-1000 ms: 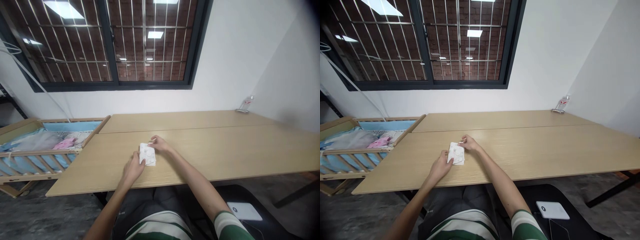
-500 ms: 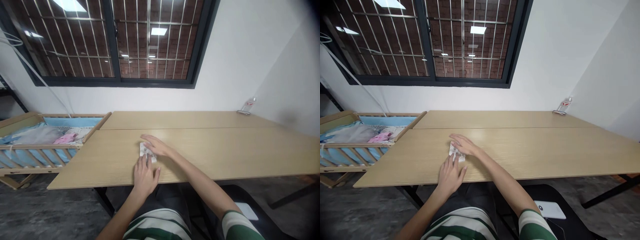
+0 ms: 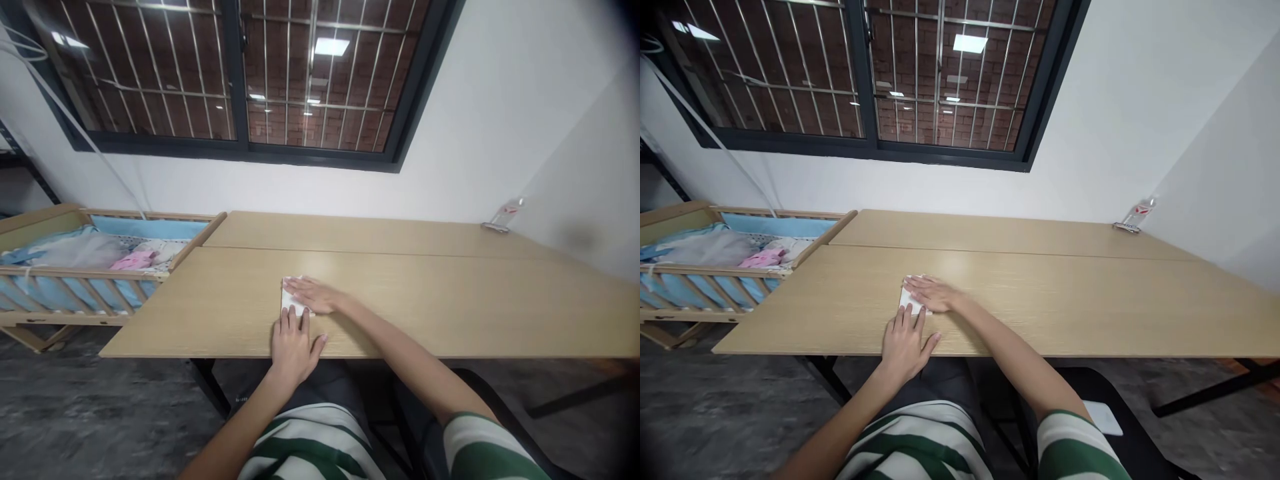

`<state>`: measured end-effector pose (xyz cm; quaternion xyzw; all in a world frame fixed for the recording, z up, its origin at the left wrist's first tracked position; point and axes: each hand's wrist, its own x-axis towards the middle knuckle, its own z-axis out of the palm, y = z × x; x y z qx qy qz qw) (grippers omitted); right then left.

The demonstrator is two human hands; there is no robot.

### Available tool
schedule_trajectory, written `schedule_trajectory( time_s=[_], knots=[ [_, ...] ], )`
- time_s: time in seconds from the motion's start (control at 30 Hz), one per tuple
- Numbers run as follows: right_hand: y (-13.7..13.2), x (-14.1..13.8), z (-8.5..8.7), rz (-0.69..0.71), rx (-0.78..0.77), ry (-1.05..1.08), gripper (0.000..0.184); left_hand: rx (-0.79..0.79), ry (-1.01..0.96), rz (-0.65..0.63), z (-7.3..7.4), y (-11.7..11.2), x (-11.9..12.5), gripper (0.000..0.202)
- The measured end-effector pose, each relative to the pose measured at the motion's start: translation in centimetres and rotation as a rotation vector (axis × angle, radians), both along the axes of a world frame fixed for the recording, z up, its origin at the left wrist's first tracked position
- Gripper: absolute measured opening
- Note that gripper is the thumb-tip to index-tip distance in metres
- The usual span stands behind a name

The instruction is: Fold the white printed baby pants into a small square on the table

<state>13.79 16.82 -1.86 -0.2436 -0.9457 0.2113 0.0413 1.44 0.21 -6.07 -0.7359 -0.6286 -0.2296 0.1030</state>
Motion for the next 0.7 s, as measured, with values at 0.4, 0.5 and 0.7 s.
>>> schedule_trajectory(
  time_s=[0.4,0.5,0.7],
  knots=[
    [2.7,0.0,-1.7,-0.064,0.031,0.102,0.075,-0.032,0.012,-0.008,-0.3,-0.1,-0.2,0.066],
    [2.8,0.0,-1.8,-0.065,0.024,0.123,0.073,-0.033,0.004,-0.01,-0.2,-0.1,-0.3,0.066],
    [2.9,-0.1,-2.1,-0.078,-0.014,0.158,0.072,-0.048,-0.014,-0.009,-0.3,-0.3,0.1,0.066]
  ],
)
